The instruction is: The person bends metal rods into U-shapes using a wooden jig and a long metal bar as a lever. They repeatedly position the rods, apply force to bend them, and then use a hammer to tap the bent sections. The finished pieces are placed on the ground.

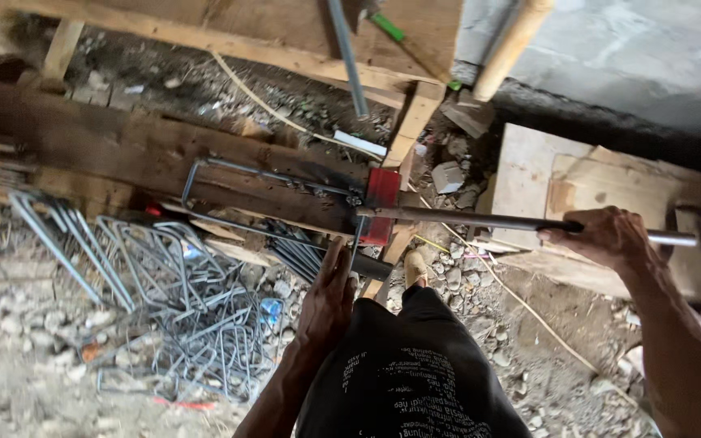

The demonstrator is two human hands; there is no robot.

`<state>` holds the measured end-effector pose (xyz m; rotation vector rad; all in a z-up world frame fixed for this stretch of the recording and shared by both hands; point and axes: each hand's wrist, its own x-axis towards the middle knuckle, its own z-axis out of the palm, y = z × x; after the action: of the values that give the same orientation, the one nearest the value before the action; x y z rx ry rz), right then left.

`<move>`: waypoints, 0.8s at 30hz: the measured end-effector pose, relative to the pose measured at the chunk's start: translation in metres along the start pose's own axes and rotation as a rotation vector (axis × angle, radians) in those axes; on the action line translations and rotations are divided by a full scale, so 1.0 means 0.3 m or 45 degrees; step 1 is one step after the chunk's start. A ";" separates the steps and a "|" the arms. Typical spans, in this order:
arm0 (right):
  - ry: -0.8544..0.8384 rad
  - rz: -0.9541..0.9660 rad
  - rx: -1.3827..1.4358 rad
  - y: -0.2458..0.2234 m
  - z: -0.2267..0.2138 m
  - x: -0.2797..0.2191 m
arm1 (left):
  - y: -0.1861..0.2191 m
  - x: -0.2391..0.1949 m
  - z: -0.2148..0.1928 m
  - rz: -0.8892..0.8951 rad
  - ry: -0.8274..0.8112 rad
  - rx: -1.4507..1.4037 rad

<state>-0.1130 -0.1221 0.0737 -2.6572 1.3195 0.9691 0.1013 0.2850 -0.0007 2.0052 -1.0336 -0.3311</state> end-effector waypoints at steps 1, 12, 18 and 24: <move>-0.013 -0.053 -0.028 0.016 0.013 0.029 | 0.009 0.002 -0.002 0.013 0.011 -0.012; -0.019 -0.173 0.039 0.059 0.088 0.128 | 0.019 0.003 0.046 -0.009 0.135 0.139; 0.135 -0.117 0.106 0.046 0.144 0.075 | 0.080 0.007 -0.038 0.043 0.028 -0.014; 0.875 -0.680 0.195 0.167 0.361 0.130 | 0.053 0.045 -0.070 -0.722 0.618 -0.389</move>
<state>-0.1881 -0.1518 -0.0225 -3.0596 0.5874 -0.1141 0.1126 0.2815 0.0263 1.9247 -0.0950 -0.2566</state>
